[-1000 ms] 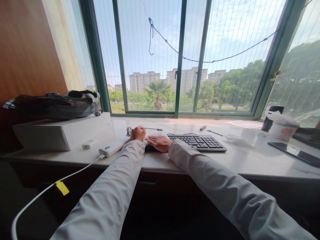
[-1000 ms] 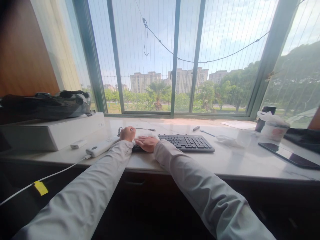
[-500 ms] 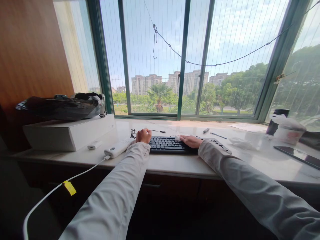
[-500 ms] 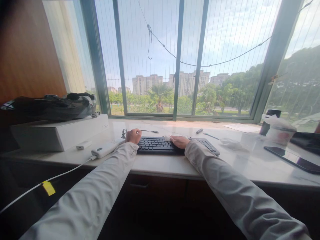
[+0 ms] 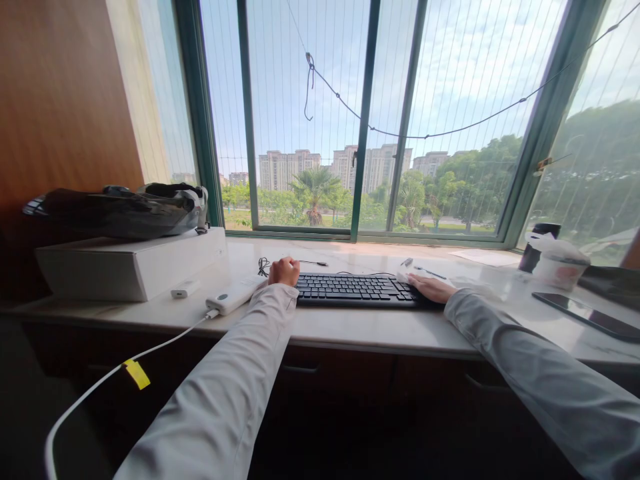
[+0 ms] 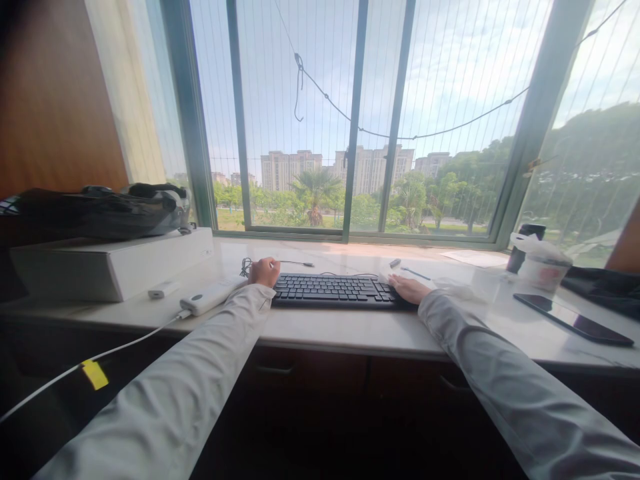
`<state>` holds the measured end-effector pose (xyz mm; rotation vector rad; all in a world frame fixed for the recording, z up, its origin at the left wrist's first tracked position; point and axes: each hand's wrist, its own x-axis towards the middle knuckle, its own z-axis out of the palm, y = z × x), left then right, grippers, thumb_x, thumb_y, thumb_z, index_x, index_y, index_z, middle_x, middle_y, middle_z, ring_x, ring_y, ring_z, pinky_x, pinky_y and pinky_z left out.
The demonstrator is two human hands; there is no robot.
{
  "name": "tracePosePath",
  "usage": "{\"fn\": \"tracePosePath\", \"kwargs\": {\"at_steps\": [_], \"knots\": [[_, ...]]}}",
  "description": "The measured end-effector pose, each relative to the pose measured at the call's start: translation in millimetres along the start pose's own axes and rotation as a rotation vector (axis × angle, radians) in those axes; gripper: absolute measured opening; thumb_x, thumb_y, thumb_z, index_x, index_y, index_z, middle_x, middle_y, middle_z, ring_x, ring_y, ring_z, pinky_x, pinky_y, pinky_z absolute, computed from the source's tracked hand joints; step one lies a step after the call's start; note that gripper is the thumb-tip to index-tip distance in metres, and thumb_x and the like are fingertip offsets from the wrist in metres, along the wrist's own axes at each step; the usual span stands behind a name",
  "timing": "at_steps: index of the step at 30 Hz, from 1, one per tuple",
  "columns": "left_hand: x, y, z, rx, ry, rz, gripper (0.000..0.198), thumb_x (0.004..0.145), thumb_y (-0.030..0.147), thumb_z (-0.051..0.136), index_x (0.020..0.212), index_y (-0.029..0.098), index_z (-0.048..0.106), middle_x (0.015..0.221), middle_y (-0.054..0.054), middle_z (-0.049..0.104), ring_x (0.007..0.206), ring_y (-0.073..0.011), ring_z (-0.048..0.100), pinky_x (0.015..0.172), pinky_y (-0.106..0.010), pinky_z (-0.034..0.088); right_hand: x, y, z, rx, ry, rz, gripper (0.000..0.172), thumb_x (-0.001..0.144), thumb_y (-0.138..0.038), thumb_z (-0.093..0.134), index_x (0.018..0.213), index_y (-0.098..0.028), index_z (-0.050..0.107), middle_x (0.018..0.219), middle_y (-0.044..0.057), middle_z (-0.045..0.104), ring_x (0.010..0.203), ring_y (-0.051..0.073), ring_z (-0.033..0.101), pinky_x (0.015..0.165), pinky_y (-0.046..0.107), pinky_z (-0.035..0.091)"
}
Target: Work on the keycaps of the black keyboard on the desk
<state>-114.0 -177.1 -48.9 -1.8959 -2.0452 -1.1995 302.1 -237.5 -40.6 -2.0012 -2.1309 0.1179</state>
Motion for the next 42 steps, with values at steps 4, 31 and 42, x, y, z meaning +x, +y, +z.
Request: {"fn": "tracePosePath", "kwargs": {"at_steps": [4, 31, 42], "knots": [[0.5, -0.3, 1.1, 0.008, 0.002, -0.008, 0.034, 0.083, 0.036, 0.04, 0.085, 0.021, 0.071, 0.086, -0.011, 0.071, 0.086, -0.0262, 0.062, 0.075, -0.033, 0.044, -7.0, 9.7, -2.0, 0.013, 0.021, 0.032, 0.06, 0.095, -0.034, 0.021, 0.141, -0.001, 0.041, 0.147, 0.019, 0.035, 0.139, 0.024, 0.028, 0.115, 0.033, 0.019], [3.2, -3.8, 6.1, -0.01, 0.065, -0.011, 0.034, 0.08, 0.036, 0.041, 0.083, 0.02, 0.072, 0.081, -0.012, 0.071, 0.083, -0.0274, 0.063, 0.07, -0.033, 0.041, -34.6, -193.1, 27.6, 0.209, -0.094, -0.539, 0.057, 0.097, -0.049, 0.019, 0.142, -0.021, 0.043, 0.147, 0.003, 0.039, 0.138, 0.021, 0.032, 0.115, 0.038, 0.022], [11.4, -9.9, 2.7, 0.012, 0.01, -0.003, 0.034, 0.079, 0.037, 0.041, 0.083, 0.021, 0.071, 0.077, -0.007, 0.07, 0.082, -0.0237, 0.063, 0.069, -0.029, 0.04, -14.0, -271.7, 61.5, 0.105, -0.076, -0.585, 0.057, 0.095, -0.043, 0.027, 0.148, -0.021, 0.027, 0.155, 0.004, 0.021, 0.143, 0.017, 0.016, 0.116, 0.04, 0.014]]}}
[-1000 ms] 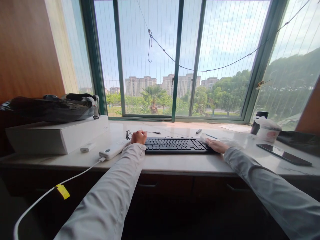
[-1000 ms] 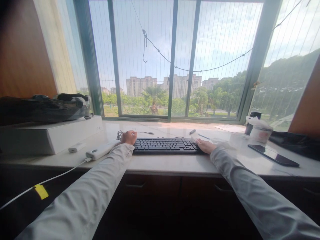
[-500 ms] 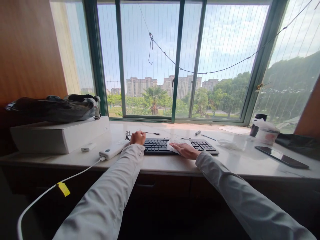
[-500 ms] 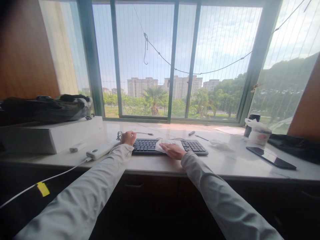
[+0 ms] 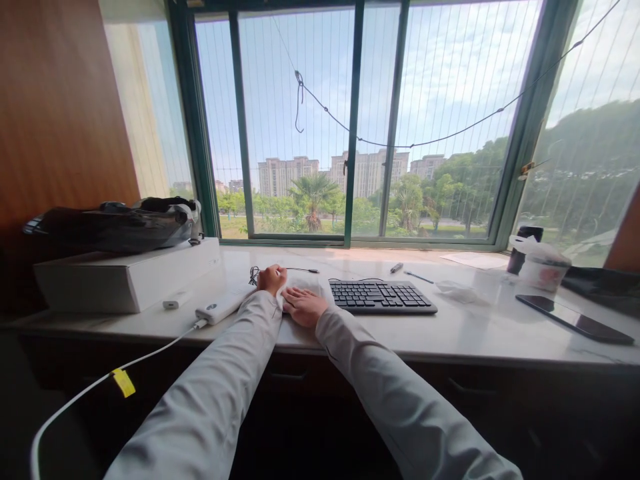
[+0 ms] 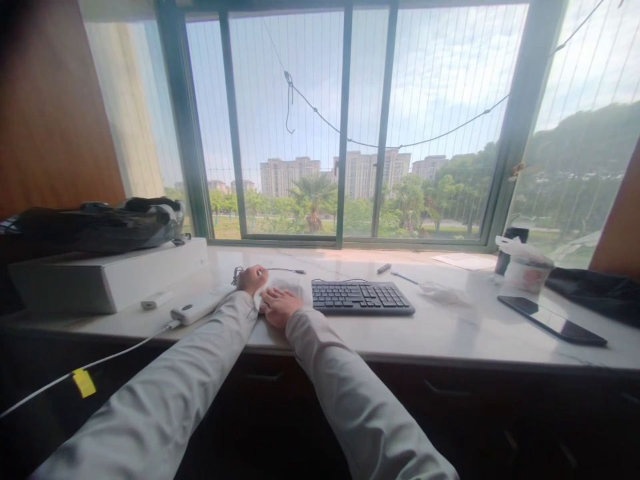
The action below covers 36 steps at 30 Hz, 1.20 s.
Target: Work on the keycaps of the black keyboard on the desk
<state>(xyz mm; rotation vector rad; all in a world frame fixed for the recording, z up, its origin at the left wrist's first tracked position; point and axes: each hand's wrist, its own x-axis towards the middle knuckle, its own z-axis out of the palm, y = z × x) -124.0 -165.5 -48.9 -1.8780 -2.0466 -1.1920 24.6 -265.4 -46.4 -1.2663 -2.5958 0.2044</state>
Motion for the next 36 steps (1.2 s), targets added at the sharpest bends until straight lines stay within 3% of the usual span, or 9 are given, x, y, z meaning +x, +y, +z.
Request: {"fn": "tracePosePath", "kwargs": {"at_steps": [6, 23, 36], "knots": [[-2.7, 0.1, -3.6, -0.008, 0.007, 0.003, 0.033, 0.078, 0.039, 0.042, 0.081, 0.022, 0.07, 0.076, -0.005, 0.069, 0.079, -0.0217, 0.063, 0.068, -0.028, 0.038, 4.0, -2.7, 8.1, -0.029, 0.038, 0.046, 0.055, 0.094, -0.041, 0.028, 0.147, -0.025, 0.03, 0.155, 0.001, 0.023, 0.143, 0.016, 0.017, 0.116, 0.04, 0.013], [-5.4, -1.4, -6.2, -0.003, 0.004, 0.046, 0.032, 0.078, 0.039, 0.041, 0.075, 0.023, 0.068, 0.073, -0.005, 0.069, 0.076, -0.0201, 0.063, 0.068, -0.028, 0.037, 2.1, -3.5, 11.0, 0.008, 0.099, 0.096, 0.058, 0.094, -0.044, 0.025, 0.147, -0.021, 0.03, 0.154, 0.005, 0.027, 0.142, 0.019, 0.021, 0.115, 0.042, 0.015], [-10.5, 1.7, -10.2, 0.02, -0.009, 0.086, 0.031, 0.077, 0.039, 0.041, 0.073, 0.023, 0.068, 0.07, -0.004, 0.067, 0.074, -0.0205, 0.061, 0.066, -0.028, 0.036, -28.8, 44.3, -4.8, -0.007, 0.077, 0.27, 0.059, 0.096, -0.049, 0.019, 0.149, -0.023, 0.022, 0.157, 0.005, 0.019, 0.143, 0.019, 0.015, 0.115, 0.043, 0.012]]}}
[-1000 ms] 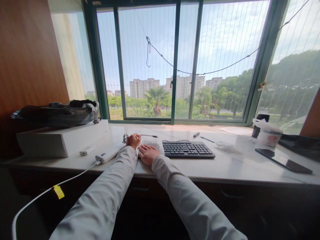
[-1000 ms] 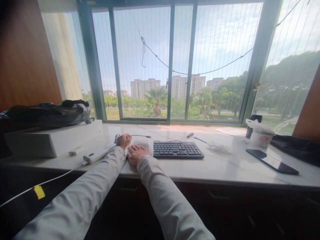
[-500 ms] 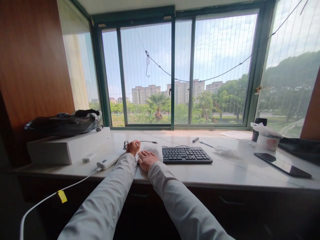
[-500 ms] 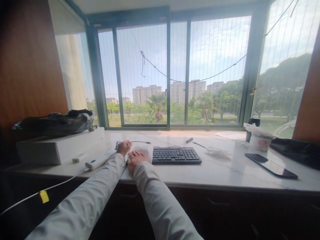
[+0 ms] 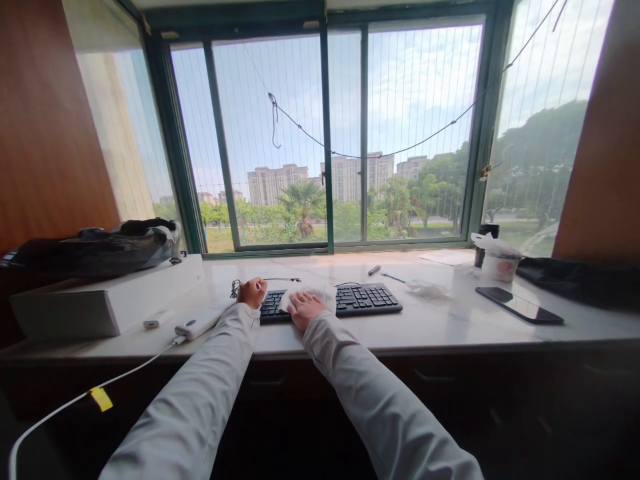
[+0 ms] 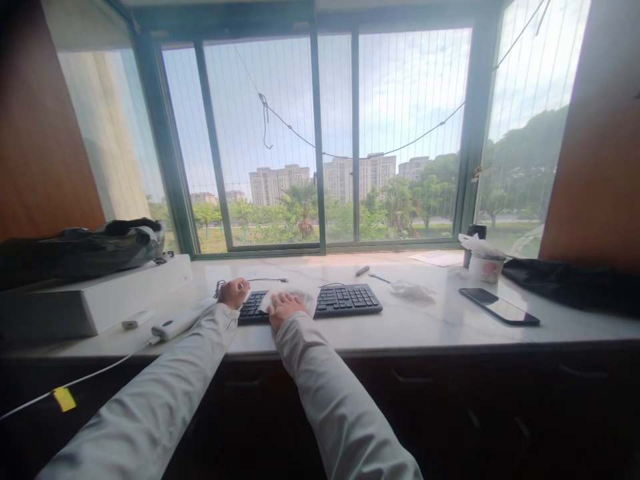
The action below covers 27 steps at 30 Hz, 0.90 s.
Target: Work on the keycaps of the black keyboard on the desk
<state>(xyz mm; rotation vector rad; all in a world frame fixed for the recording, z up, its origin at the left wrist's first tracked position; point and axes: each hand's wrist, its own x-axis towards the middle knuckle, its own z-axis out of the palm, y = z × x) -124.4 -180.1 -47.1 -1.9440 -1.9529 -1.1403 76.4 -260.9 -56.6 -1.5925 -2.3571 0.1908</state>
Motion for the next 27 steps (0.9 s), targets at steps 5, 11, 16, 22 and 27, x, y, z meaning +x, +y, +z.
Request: {"fn": "tracePosePath", "kwargs": {"at_steps": [5, 11, 16, 22, 27], "knots": [[1.2, -1.1, 1.8, 0.022, -0.004, 0.017, 0.031, 0.078, 0.039, 0.041, 0.072, 0.024, 0.068, 0.071, -0.004, 0.067, 0.074, -0.0208, 0.061, 0.066, -0.028, 0.036, -8.0, 28.1, -12.7, -0.031, -0.021, 0.059, 0.058, 0.096, -0.048, 0.019, 0.15, -0.024, 0.021, 0.157, 0.005, 0.018, 0.143, 0.02, 0.015, 0.114, 0.046, 0.014], [0.1, -0.4, 1.3, 0.053, -0.01, 0.02, 0.032, 0.079, 0.038, 0.04, 0.072, 0.024, 0.068, 0.069, -0.003, 0.067, 0.074, -0.0202, 0.06, 0.066, -0.028, 0.036, -19.9, 69.6, -30.0, -0.043, -0.061, 0.102, 0.058, 0.096, -0.048, 0.019, 0.15, -0.025, 0.02, 0.157, 0.004, 0.016, 0.143, 0.021, 0.015, 0.114, 0.047, 0.015], [0.7, -1.2, 2.4, 0.072, -0.016, 0.025, 0.031, 0.079, 0.038, 0.041, 0.073, 0.023, 0.068, 0.07, -0.004, 0.068, 0.073, -0.0202, 0.06, 0.068, -0.028, 0.037, -36.1, 112.6, -45.5, -0.078, -0.057, 0.156, 0.059, 0.096, -0.046, 0.017, 0.151, -0.023, 0.019, 0.157, 0.005, 0.016, 0.143, 0.022, 0.016, 0.114, 0.048, 0.016], [2.1, -4.0, 4.7, 0.076, -0.023, 0.008, 0.028, 0.078, 0.036, 0.044, 0.073, 0.024, 0.068, 0.072, -0.004, 0.067, 0.074, -0.0201, 0.059, 0.068, -0.028, 0.038, -57.4, 157.8, -62.4, -0.138, -0.073, 0.193, 0.058, 0.096, -0.04, 0.021, 0.15, -0.018, 0.022, 0.157, 0.01, 0.017, 0.143, 0.025, 0.015, 0.113, 0.052, 0.014], [1.8, -3.8, 4.5, 0.059, -0.017, 0.009, 0.028, 0.078, 0.036, 0.044, 0.073, 0.024, 0.068, 0.071, -0.004, 0.067, 0.073, -0.0202, 0.058, 0.068, -0.029, 0.038, -74.9, 182.3, -71.8, -0.167, -0.06, 0.242, 0.058, 0.096, -0.038, 0.02, 0.15, -0.015, 0.022, 0.156, 0.013, 0.018, 0.143, 0.024, 0.016, 0.113, 0.051, 0.015]]}}
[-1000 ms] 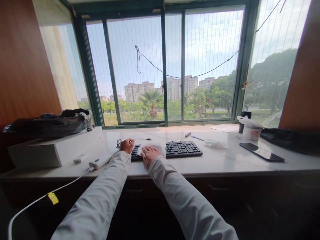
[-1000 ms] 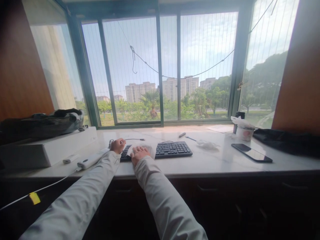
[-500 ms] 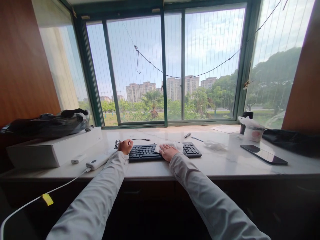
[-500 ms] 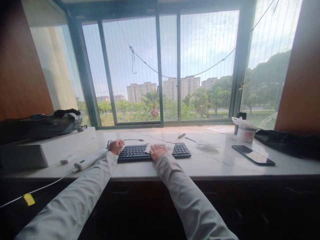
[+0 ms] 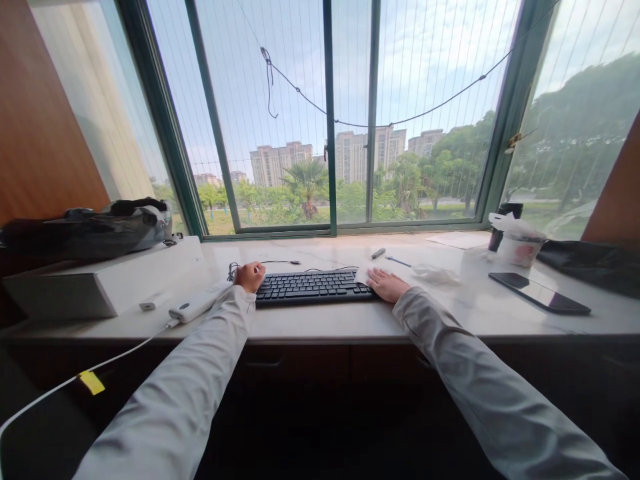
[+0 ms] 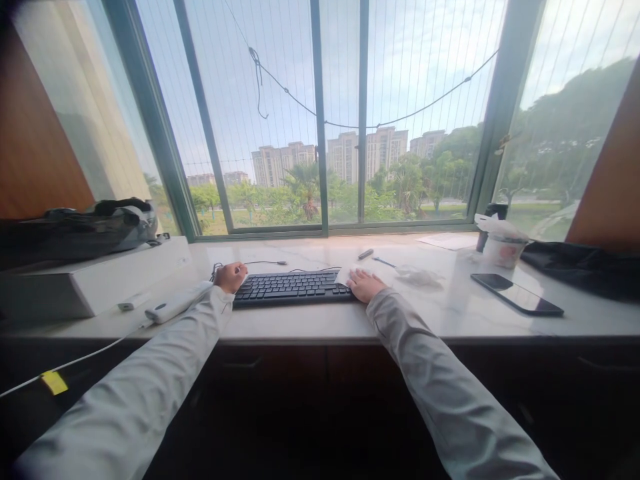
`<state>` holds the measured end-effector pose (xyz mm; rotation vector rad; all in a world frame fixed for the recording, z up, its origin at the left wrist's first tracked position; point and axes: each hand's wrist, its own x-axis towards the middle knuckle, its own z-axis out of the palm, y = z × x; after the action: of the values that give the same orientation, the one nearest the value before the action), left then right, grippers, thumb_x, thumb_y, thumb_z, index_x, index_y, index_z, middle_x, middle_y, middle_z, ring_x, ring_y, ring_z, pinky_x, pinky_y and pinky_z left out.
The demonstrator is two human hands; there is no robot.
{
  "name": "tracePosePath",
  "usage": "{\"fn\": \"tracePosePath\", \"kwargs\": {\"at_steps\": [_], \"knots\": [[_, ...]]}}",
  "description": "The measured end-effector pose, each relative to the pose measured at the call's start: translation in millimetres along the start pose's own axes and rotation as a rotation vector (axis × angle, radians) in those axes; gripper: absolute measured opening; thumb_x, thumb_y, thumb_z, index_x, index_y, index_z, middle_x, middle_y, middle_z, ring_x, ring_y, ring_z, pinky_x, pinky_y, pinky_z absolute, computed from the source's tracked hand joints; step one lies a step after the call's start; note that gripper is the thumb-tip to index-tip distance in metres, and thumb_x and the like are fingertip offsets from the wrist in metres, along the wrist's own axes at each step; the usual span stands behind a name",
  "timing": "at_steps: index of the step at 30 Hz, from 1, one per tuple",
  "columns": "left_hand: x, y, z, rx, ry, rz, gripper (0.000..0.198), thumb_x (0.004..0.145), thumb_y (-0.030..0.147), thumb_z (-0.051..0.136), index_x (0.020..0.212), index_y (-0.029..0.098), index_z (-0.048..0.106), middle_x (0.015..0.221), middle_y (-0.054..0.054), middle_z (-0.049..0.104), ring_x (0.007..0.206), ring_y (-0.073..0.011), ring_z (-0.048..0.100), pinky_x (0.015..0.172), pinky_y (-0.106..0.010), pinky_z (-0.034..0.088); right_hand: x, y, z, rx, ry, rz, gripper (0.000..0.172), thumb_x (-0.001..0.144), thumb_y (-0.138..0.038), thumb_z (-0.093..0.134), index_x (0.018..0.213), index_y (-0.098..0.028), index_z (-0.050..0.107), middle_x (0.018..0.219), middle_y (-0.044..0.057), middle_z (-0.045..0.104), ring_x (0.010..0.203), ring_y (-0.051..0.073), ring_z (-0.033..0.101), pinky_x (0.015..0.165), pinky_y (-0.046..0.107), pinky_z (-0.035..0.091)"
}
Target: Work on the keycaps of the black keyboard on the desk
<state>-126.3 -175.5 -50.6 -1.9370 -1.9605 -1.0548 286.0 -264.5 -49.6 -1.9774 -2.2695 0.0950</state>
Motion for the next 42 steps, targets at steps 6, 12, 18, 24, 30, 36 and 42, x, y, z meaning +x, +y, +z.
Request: {"fn": "tracePosePath", "kwargs": {"at_steps": [6, 12, 18, 24, 30, 36, 42], "knots": [[-1.0, 2.8, -2.0, -0.004, -0.014, -0.021, 0.027, 0.078, 0.037, 0.045, 0.074, 0.024, 0.069, 0.072, -0.004, 0.067, 0.073, -0.0204, 0.057, 0.068, -0.028, 0.038, -12.8, 22.5, -0.2, 0.002, 0.009, 0.113, 0.06, 0.096, -0.037, 0.018, 0.148, -0.009, 0.024, 0.154, 0.016, 0.022, 0.143, 0.022, 0.017, 0.113, 0.048, 0.016], [-1.1, 2.2, 0.0, -0.014, -0.006, 0.003, 0.028, 0.079, 0.035, 0.044, 0.073, 0.023, 0.069, 0.07, -0.004, 0.067, 0.073, -0.0202, 0.058, 0.068, -0.028, 0.038, -32.7, 18.8, 1.8, 0.022, 0.035, 0.179, 0.063, 0.095, -0.039, 0.017, 0.148, -0.006, 0.025, 0.154, 0.017, 0.022, 0.143, 0.024, 0.018, 0.113, 0.048, 0.019], [-1.1, 2.5, 0.0, -0.032, -0.001, -0.011, 0.031, 0.078, 0.037, 0.043, 0.074, 0.022, 0.07, 0.071, -0.004, 0.068, 0.073, -0.0202, 0.059, 0.069, -0.028, 0.038, -39.4, -37.9, 10.0, 0.038, 0.076, 0.06, 0.065, 0.096, -0.042, 0.016, 0.148, -0.005, 0.025, 0.155, 0.013, 0.02, 0.143, 0.025, 0.014, 0.114, 0.043, 0.017], [-1.9, 2.5, -2.1, -0.044, 0.034, -0.11, 0.032, 0.077, 0.038, 0.044, 0.077, 0.022, 0.071, 0.075, -0.005, 0.07, 0.077, -0.0214, 0.06, 0.07, -0.029, 0.039, -30.5, -133.6, 12.8, 0.163, 0.033, -0.177, 0.064, 0.096, -0.047, 0.014, 0.149, -0.012, 0.026, 0.155, 0.007, 0.021, 0.143, 0.02, 0.016, 0.115, 0.04, 0.015], [-0.1, -0.8, 1.6, -0.077, 0.059, -0.137, 0.033, 0.078, 0.038, 0.043, 0.078, 0.022, 0.071, 0.075, -0.005, 0.07, 0.077, -0.0214, 0.061, 0.07, -0.03, 0.04, -14.2, -217.1, 23.8, 0.221, 0.036, -0.329, 0.064, 0.096, -0.047, 0.017, 0.148, -0.011, 0.027, 0.155, 0.009, 0.023, 0.143, 0.021, 0.017, 0.116, 0.041, 0.013], [3.4, -1.6, 0.2, -0.082, 0.039, -0.154, 0.034, 0.078, 0.039, 0.042, 0.078, 0.021, 0.071, 0.075, -0.005, 0.07, 0.077, -0.0212, 0.061, 0.07, -0.03, 0.04, -5.2, -264.3, 31.0, 0.235, 0.048, -0.502, 0.061, 0.096, -0.045, 0.021, 0.146, -0.011, 0.032, 0.153, 0.011, 0.028, 0.142, 0.02, 0.02, 0.116, 0.04, 0.015], [-0.1, 2.0, -2.9, -0.118, -0.002, -0.093, 0.035, 0.078, 0.039, 0.042, 0.076, 0.022, 0.072, 0.072, -0.004, 0.07, 0.076, -0.0201, 0.061, 0.071, -0.029, 0.04, -11.6, -259.7, 33.7, 0.191, 0.04, -0.647, 0.063, 0.095, -0.047, 0.021, 0.147, -0.011, 0.029, 0.154, 0.009, 0.026, 0.142, 0.02, 0.019, 0.117, 0.041, 0.015]]}}
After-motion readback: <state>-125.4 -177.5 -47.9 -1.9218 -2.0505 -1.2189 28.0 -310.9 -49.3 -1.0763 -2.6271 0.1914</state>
